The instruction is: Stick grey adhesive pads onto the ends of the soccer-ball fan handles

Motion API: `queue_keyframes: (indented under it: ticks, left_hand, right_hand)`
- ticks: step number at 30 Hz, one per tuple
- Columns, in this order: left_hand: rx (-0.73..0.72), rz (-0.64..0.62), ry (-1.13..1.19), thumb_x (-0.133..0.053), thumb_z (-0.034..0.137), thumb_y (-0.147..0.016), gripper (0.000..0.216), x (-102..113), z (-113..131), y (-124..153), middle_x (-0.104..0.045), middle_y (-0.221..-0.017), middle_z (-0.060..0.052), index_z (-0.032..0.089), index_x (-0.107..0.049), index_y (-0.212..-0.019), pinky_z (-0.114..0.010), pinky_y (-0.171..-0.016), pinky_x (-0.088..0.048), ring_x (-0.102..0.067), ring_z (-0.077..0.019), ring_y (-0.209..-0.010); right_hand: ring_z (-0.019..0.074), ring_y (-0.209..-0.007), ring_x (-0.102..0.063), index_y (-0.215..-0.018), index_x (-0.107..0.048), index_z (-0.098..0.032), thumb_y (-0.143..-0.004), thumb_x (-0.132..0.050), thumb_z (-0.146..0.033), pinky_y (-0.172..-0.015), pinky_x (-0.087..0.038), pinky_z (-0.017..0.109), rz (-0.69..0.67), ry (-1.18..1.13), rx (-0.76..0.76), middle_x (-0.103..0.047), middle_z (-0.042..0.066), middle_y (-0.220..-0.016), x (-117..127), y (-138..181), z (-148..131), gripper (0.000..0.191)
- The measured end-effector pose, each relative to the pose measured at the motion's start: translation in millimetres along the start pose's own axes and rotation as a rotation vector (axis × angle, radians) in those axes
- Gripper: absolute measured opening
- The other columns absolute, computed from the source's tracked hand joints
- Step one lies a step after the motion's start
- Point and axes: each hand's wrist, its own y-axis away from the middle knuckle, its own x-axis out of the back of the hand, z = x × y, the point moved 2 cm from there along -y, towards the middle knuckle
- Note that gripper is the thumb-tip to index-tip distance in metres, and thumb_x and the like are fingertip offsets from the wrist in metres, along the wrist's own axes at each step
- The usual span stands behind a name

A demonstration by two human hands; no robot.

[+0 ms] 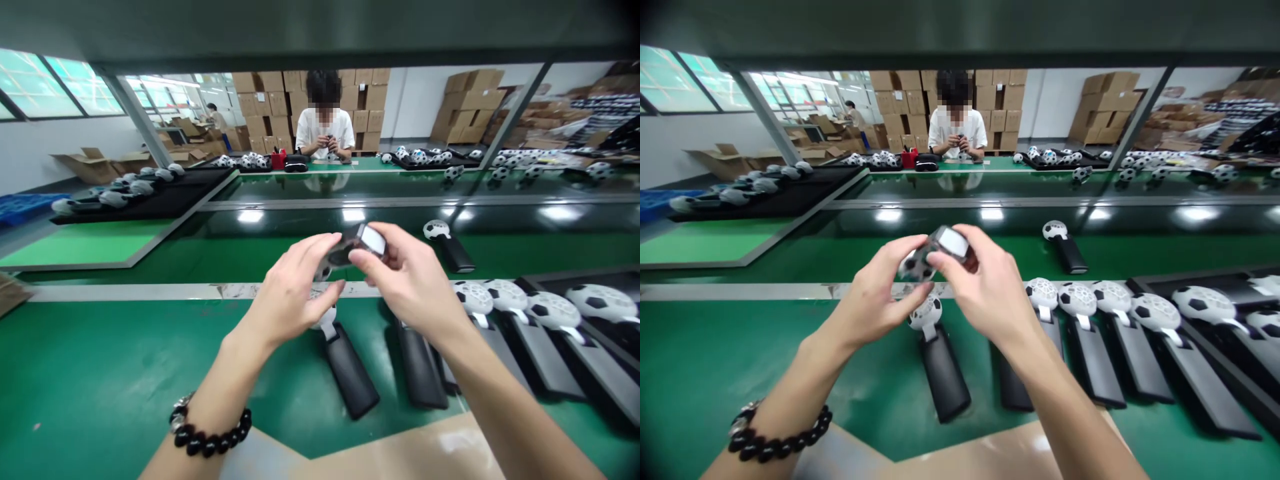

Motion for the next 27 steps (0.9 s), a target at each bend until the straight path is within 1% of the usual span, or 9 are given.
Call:
queue_keyframes:
  ticks: [2, 5, 9, 12, 15, 18, 22, 24, 27]
  left_hand:
    - [0.022, 0.013, -0.034, -0.057, 0.028, -0.097, 0.043, 2.8, -2.1, -1.9, -0.063, -0.137, -0.016, 0.013, -0.055, -0.136, -0.043, -0.111, -0.051, -0.059, -0.0286, -0.13]
    - [0.106, -0.047, -0.015, -0.056, 0.028, -0.097, 0.038, 7.0, -4.7, -3.4, -0.065, -0.133, -0.015, 0.014, -0.059, -0.132, -0.044, -0.106, -0.055, -0.062, -0.0293, -0.125]
    - [0.331, -0.618, -0.092, -0.049, 0.008, -0.094, 0.037, -3.5, 6.0, 9.7, -0.07, -0.122, -0.011, 0.021, -0.066, -0.124, -0.048, -0.091, -0.059, -0.071, -0.0308, -0.109]
    - [0.262, -0.94, -0.207, -0.052, -0.002, -0.085, 0.054, -20.5, 26.6, 25.1, -0.052, -0.15, -0.021, 0.019, -0.061, -0.134, -0.058, -0.109, -0.047, -0.051, -0.0384, -0.14]
    - [0.143, -0.952, -0.214, -0.064, 0.002, -0.082, 0.063, -39.7, 38.1, 29.7, -0.021, -0.168, -0.024, 0.016, -0.054, -0.143, -0.064, -0.125, -0.019, -0.012, -0.0389, -0.159]
    - [0.01, -0.948, -0.141, -0.061, 0.005, -0.085, 0.048, -52.8, 34.8, 27.9, -0.05, -0.152, -0.019, 0.017, -0.064, -0.131, -0.059, -0.129, -0.01, -0.03, -0.0341, -0.154]
    - [-0.029, -0.924, -0.014, -0.062, 0.009, -0.083, 0.039, -53.6, 18.3, 23.3, -0.069, -0.116, -0.011, 0.019, -0.067, -0.12, -0.055, -0.121, -0.029, -0.059, -0.0303, -0.124]
    - [0.014, -0.845, 0.041, -0.066, 0.017, -0.08, 0.035, -48.6, 8.7, 20.6, -0.071, -0.103, -0.009, 0.017, -0.066, -0.115, -0.048, -0.101, -0.047, -0.065, -0.0298, -0.103]
    - [0.191, -0.649, 0.204, -0.064, 0.03, -0.081, 0.04, -38.7, -3.9, 15.4, -0.071, -0.096, -0.005, 0.018, -0.063, -0.119, -0.038, -0.076, -0.05, -0.066, -0.0257, -0.083]
  right_hand:
    - [0.0222, -0.079, -0.068, -0.137, -0.057, -0.019, -0.093, -0.063, -0.037, -0.075, -0.055, 0.035, 0.085, 0.183, -0.015, -0.072, 0.005, -0.095, -1.6, -12.7, 16.5, 0.048]
    - [0.0355, -0.098, -0.07, -0.155, -0.041, -0.015, -0.09, -0.063, -0.034, -0.086, -0.053, 0.053, 0.032, 0.391, -0.091, -0.071, 0.017, -0.116, -4.9, -10.6, 37.2, 0.072]
    - [0.035, -0.104, -0.071, -0.131, -0.066, -0.018, -0.094, -0.057, -0.041, -0.085, -0.057, 0.048, -0.093, 0.424, -0.148, -0.075, 0.014, -0.112, 2.6, 30.0, 44.5, 0.044]
    - [0.0196, -0.068, -0.073, -0.091, -0.073, -0.023, -0.097, -0.056, -0.039, -0.059, -0.054, 0.026, -0.141, 0.478, -0.023, -0.076, 0.002, -0.079, 13.5, 67.5, 32.3, 0.024]
    - [0.0095, -0.035, -0.055, -0.065, -0.059, -0.024, -0.104, -0.049, -0.033, -0.035, -0.038, 0.02, -0.349, 0.448, 0.208, -0.058, -0.007, -0.048, 5.4, 106.6, 19.4, 0.041]
    - [0.0095, -0.043, -0.061, -0.068, -0.053, -0.024, -0.11, -0.036, -0.028, -0.042, -0.044, 0.018, -0.551, 0.346, 0.273, -0.059, -0.005, -0.055, -23.8, 156.6, 16.6, 0.046]
    - [0.0157, -0.065, -0.071, -0.092, -0.06, -0.022, -0.108, -0.037, -0.019, -0.055, -0.054, 0.024, -0.544, 0.35, 0.307, -0.07, 0.001, -0.08, -69.3, 218.1, 16.9, 0.029]
    - [0.0202, -0.072, -0.073, -0.103, -0.061, -0.021, -0.108, -0.041, -0.024, -0.06, -0.056, 0.03, -0.436, 0.411, 0.281, -0.072, 0.004, -0.088, -84.6, 235.8, 14.4, 0.021]
    - [0.0226, -0.07, -0.072, -0.106, -0.06, -0.019, -0.109, -0.042, -0.033, -0.059, -0.056, 0.034, -0.312, 0.493, 0.254, -0.073, 0.006, -0.089, -97.3, 247.3, 6.1, 0.023]
